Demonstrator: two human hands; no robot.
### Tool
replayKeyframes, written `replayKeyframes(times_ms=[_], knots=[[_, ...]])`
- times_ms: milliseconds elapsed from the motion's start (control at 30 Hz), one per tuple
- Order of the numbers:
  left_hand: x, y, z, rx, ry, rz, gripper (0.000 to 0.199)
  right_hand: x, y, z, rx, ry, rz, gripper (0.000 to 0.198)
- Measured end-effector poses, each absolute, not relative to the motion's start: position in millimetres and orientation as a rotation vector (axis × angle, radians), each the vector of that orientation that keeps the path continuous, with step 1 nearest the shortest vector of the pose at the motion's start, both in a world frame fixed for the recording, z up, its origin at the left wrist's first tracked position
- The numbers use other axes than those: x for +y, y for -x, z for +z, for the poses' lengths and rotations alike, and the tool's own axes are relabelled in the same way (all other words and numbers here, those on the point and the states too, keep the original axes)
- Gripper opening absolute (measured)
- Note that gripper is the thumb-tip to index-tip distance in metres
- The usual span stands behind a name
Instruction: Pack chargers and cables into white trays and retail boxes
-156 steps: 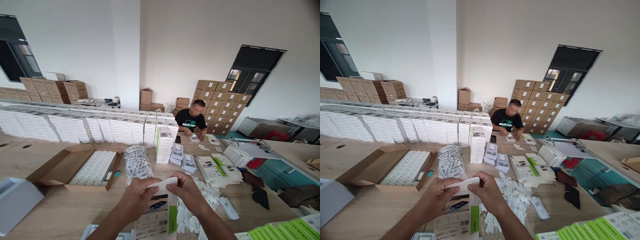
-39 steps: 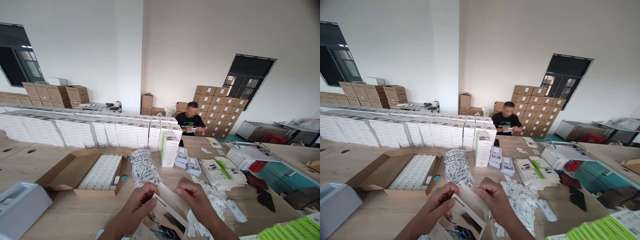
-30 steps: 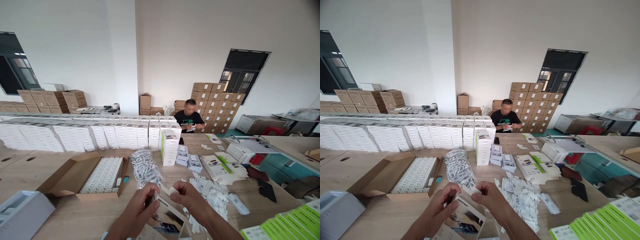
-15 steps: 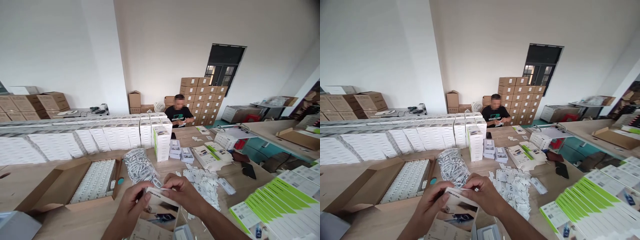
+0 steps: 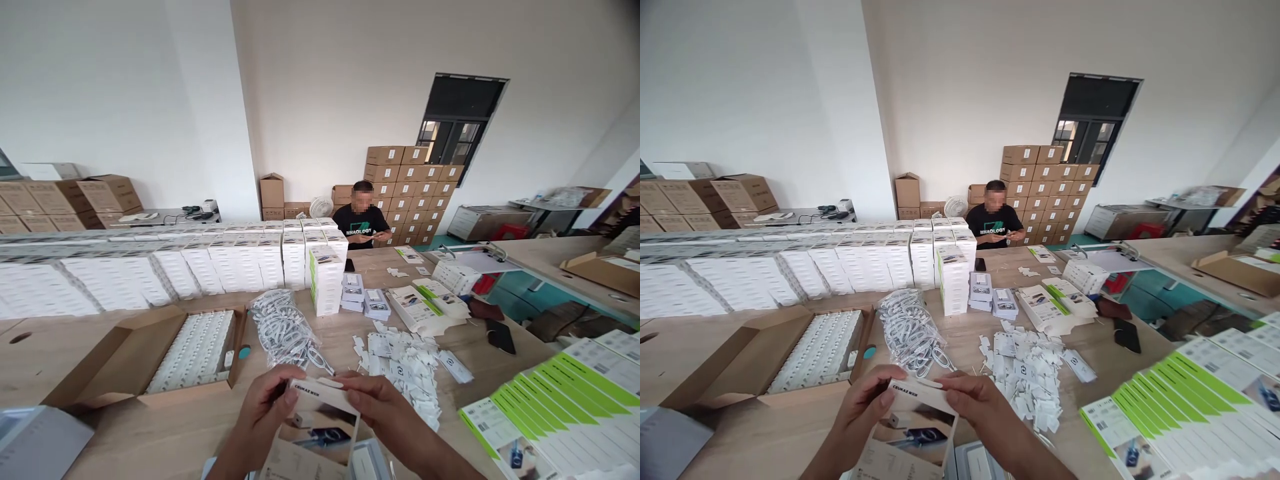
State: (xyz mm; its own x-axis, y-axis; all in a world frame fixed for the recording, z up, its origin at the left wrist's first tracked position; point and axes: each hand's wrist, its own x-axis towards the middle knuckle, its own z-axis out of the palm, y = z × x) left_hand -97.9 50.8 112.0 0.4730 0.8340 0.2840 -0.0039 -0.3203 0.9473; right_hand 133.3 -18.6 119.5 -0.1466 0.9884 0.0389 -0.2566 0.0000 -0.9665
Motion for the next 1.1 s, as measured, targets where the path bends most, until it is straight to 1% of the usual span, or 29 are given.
replayKeyframes(times_ms=[67,100,233,300,333,367,433,500,567,633,800,867,933,1033,1100], knots=[[51,94,112,0.72,-1.644,1.013,0.026,-20,-135,123,-1.158,0.966,1.421,0.027],[51,93,112,0.732,-1.611,1.033,0.025,-22,-135,125,-1.227,0.984,1.361,0.028],[49,89,111,0.765,-1.555,1.062,0.024,-36,-129,125,-1.542,1.026,0.906,0.034],[47,91,114,0.771,-1.704,1.03,0.022,-40,-127,120,-1.588,1.081,0.744,0.035],[47,93,116,0.749,-1.841,0.995,0.021,-40,-127,119,-1.59,1.125,0.722,0.035],[46,94,119,0.706,-1.998,0.949,0.02,-39,-128,119,-1.581,1.167,0.737,0.035],[45,98,127,0.596,-2.292,0.843,0.022,-34,-130,124,-1.543,1.221,0.863,0.033],[45,101,134,0.528,-2.47,0.772,0.027,-28,-131,133,-1.451,1.195,1.108,0.031],[44,102,137,0.519,-2.553,0.751,0.03,-23,-131,138,-1.305,1.107,1.383,0.032],[44,103,136,0.513,-2.565,0.753,0.03,-19,-128,137,-1.176,1.043,1.532,0.035],[45,98,120,0.557,-2.397,0.823,0.025,-5,-124,109,-1.059,1.075,1.545,0.036],[48,95,112,0.667,-2.26,0.861,0.019,3,-128,99,-1.024,1.065,1.605,0.038],[52,93,104,0.864,-2.038,0.943,0.019,8,-134,91,-1.002,1.016,1.607,0.038],[55,89,95,1.078,-1.689,1.057,0.026,10,-138,83,-1.04,0.994,1.427,0.042],[55,87,92,1.106,-1.591,1.077,0.029,7,-137,79,-1.061,1.007,1.342,0.037]])
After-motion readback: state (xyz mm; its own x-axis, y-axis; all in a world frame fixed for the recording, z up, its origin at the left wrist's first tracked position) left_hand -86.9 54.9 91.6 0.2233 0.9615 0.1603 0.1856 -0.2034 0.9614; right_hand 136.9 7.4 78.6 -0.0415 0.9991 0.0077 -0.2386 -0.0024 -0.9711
